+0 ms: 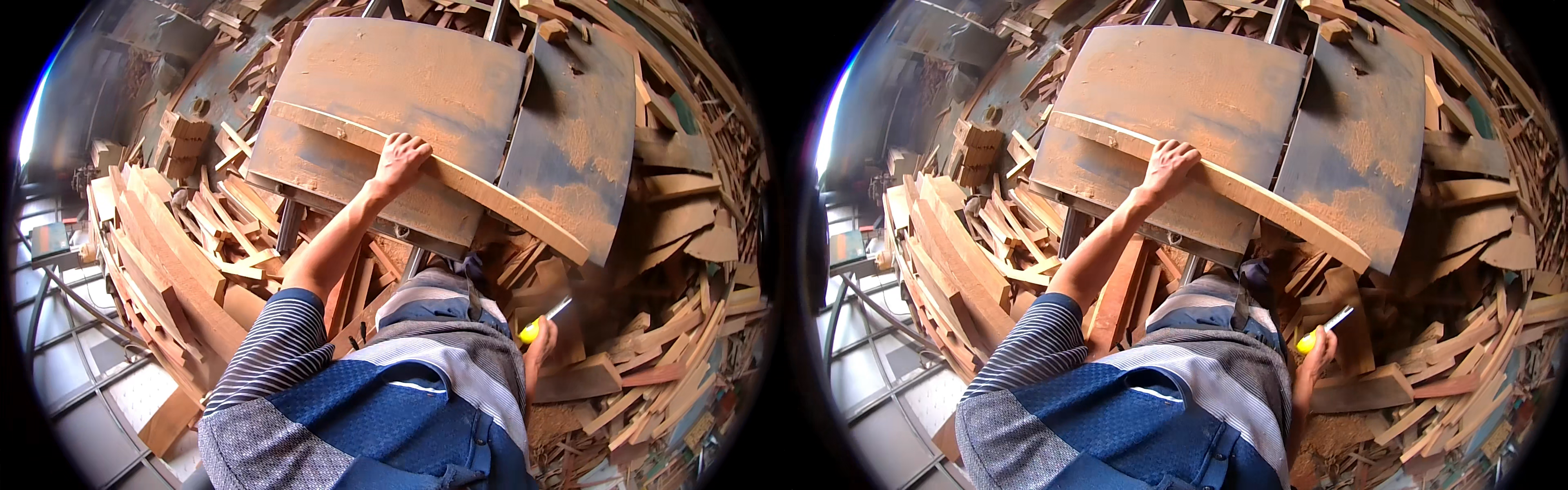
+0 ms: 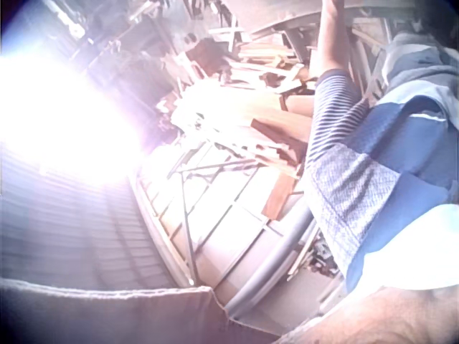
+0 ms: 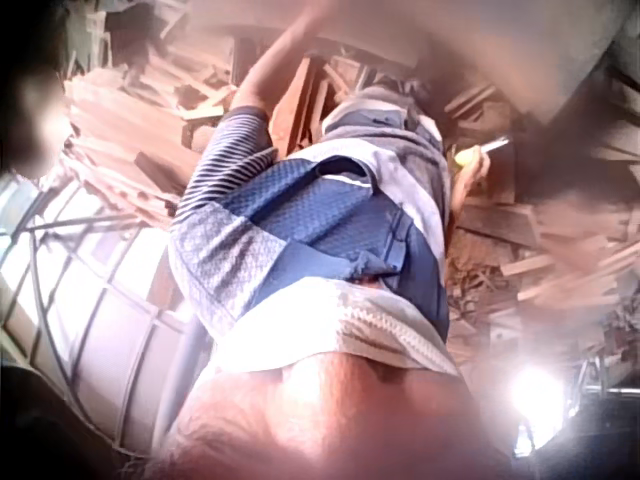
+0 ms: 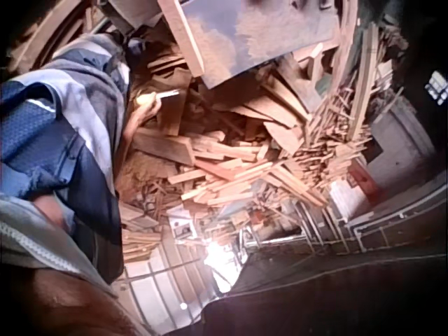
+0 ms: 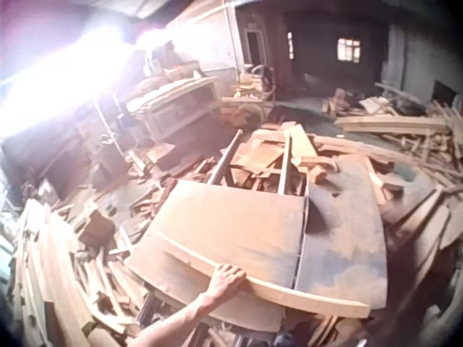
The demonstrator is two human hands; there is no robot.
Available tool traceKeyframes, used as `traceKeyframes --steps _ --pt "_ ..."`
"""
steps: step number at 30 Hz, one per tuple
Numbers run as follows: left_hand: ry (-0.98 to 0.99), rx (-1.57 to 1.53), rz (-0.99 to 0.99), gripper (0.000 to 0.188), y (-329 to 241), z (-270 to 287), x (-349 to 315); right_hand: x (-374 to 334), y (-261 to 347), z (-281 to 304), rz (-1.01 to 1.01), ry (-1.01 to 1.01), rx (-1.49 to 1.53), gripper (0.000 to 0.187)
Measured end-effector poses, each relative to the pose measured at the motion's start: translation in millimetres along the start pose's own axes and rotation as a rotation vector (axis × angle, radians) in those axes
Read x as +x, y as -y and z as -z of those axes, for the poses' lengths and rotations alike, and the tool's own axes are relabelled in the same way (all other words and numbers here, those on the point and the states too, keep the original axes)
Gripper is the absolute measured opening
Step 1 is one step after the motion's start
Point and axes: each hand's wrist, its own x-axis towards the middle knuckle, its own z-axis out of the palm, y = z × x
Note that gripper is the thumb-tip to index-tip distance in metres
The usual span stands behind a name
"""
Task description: The person picks up several wood planks one at a time from a large pile, places them on a table, and measures their length and width using a tape measure.
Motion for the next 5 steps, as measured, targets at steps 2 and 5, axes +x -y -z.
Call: traceKeyframes --steps 2,5 --pt "-0.013 0.003 -0.001 0.025 -2 0 1 3 -23 6 -0.027 0.02 -0.095 0.035" --pt "-0.026 0.021 0.006 0.016 -3 0 -4 -1 -28 5 -0.081 0.156 -0.193 0.037"
